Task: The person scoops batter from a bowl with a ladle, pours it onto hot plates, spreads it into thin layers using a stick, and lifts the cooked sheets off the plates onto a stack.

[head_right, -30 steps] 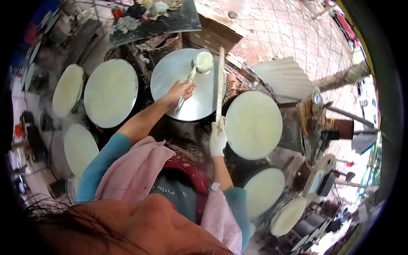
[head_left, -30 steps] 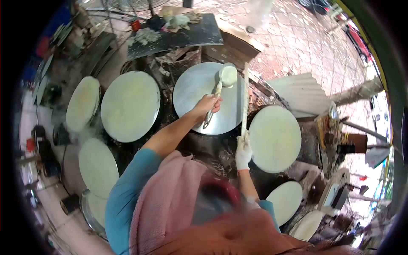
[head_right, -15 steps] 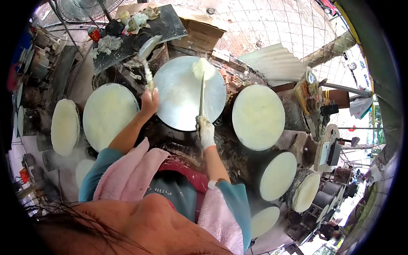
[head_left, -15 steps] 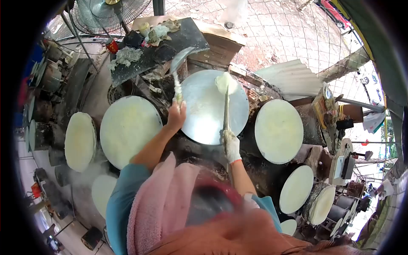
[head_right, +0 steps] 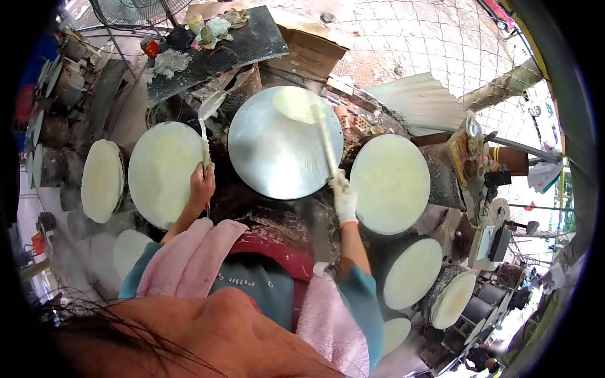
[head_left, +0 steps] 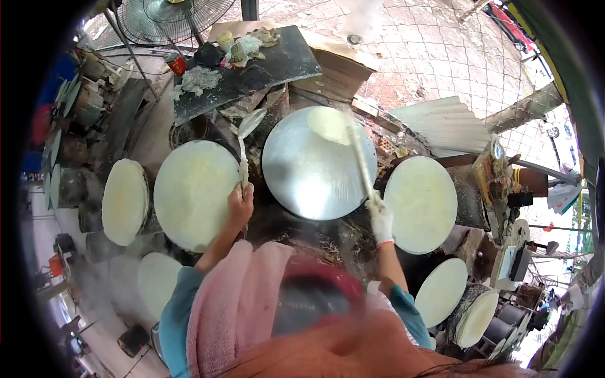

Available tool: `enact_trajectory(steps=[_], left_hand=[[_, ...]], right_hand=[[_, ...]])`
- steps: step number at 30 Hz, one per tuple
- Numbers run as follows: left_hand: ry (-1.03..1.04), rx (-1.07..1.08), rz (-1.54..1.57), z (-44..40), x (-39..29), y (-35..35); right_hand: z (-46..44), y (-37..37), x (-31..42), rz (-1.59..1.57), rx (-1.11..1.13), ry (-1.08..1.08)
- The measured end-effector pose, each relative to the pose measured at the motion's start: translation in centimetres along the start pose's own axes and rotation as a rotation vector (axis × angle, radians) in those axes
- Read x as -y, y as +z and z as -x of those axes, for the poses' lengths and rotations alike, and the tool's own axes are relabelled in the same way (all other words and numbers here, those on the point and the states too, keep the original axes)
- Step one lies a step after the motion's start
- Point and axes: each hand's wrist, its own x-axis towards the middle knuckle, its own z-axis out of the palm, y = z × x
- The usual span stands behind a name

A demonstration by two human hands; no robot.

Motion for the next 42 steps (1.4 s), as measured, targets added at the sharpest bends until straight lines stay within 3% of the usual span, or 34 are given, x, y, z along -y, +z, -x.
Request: enact_trajectory(steps=[2, 3, 4, 6, 8, 10, 12, 14, 15, 18, 19, 21, 22, 24, 26, 28, 29, 30, 32, 34, 36, 38, 39, 41, 42], left_hand=[[0.016, -0.022, -0.004, 0.6, -0.1, 0.0], [-0.050, 0.004, 0.027, 0.8, -0.3, 0.1], [-0.116, 0.024, 0.061, 1.1, -0.5, 0.3], [-0.194, 0.021, 0.106, 2.0, -0.8, 0.5], [-0.208, -0.030, 0.137, 2.8, -1.1, 0.9], [-0.346, -0.019, 0.182, 3.3, -5.9, 0.2], [-0.437, -0.033, 0.208, 3.9, -7.6, 0.1], [-0.470, -0.063, 0.215, 4.0, -7.1, 0.6], [-0.419, -0.104, 0.158, 4.3, -5.4, 1.2], [-0.345, -0.179, 0.044, 5.5, -1.9, 2.0], [-0.371, -0.186, 0.057, 5.7, -2.4, 2.0], [-0.414, -0.202, 0.074, 6.3, -3.4, 2.0], [-0.432, -0.211, 0.077, 6.4, -3.8, 2.0], [-0.479, -0.214, 0.086, 7.0, -4.9, 2.0], [-0.530, -0.202, 0.103, 7.2, -6.3, 2.3], [-0.535, -0.198, 0.131, 8.0, -5.8, 2.5], [-0.535, -0.199, 0.147, 8.3, -5.5, 2.6], [-0.513, -0.214, 0.108, 8.5, -5.2, 2.7], [-0.474, -0.233, 0.022, 9.1, -5.0, 2.8], [-0.561, -0.228, 0.062, 9.0, -5.3, 2.7], [-0.568, -0.229, 0.013, 9.3, -4.6, 2.9], [-0.500, -0.231, -0.137, 10.2, -2.4, 2.9], [-0.610, -0.224, -0.101, 10.2, -4.7, 2.9], [-0.527, -0.231, -0.200, 11.4, -3.8, 2.7], [-0.487, -0.229, -0.253, 12.0, -3.5, 2.6]], right_hand=[[-2.5, -1.6, -2.3, -0.028, 0.133, 0.262], [-2.5, 0.2, -1.7, -0.005, 0.135, 0.177], [-2.3, 1.8, 1.6, -0.081, 0.226, 0.405], [-2.2, 3.2, 3.1, -0.014, 0.335, 0.473], [-3.9, 1.6, -0.1, 0.077, 0.363, 0.240], [-5.3, -1.1, 1.5, -0.080, 0.274, 0.067], [-8.1, -2.2, 0.8, -0.056, 0.226, 0.019], [-8.8, -2.7, 2.1, 0.121, 0.483, 0.364], [-7.9, -0.8, 3.5, 0.058, 0.471, 0.472], [-7.1, 0.2, 2.2, -0.061, 0.650, 0.440], [-7.7, -0.5, 2.0, 0.109, 0.672, 0.302], [-10.0, -3.1, 2.1, 0.074, 0.582, 0.161], [-11.1, -3.7, 3.3, -0.018, 0.481, 0.179], [-16.3, -4.5, -1.1, -0.054, 0.477, 0.198], [-15.0, -3.4, 3.2, 0.234, 0.678, 0.436], [-11.9, -2.7, 6.3, 0.234, 0.813, 0.386], [-11.4, -2.7, 5.0, 0.115, 0.803, 0.420], [-11.9, -3.6, 3.9, 0.204, 0.844, 0.392], [-14.7, -5.7, 2.2, 0.220, 0.837, 0.222], [-17.4, -5.3, 2.2, -0.012, 0.681, 0.178], [-20.8, -4.1, 0.7, 0.095, 0.779, 0.099], [-18.1, -2.9, 6.8, 0.515, 0.925, 0.417], [-17.2, -3.1, 5.7, 0.480, 0.984, 0.330], [-16.6, -4.4, 3.6, 0.460, 1.071, 0.144], [-15.1, -4.6, 7.1, 0.392, 1.020, 0.363]])
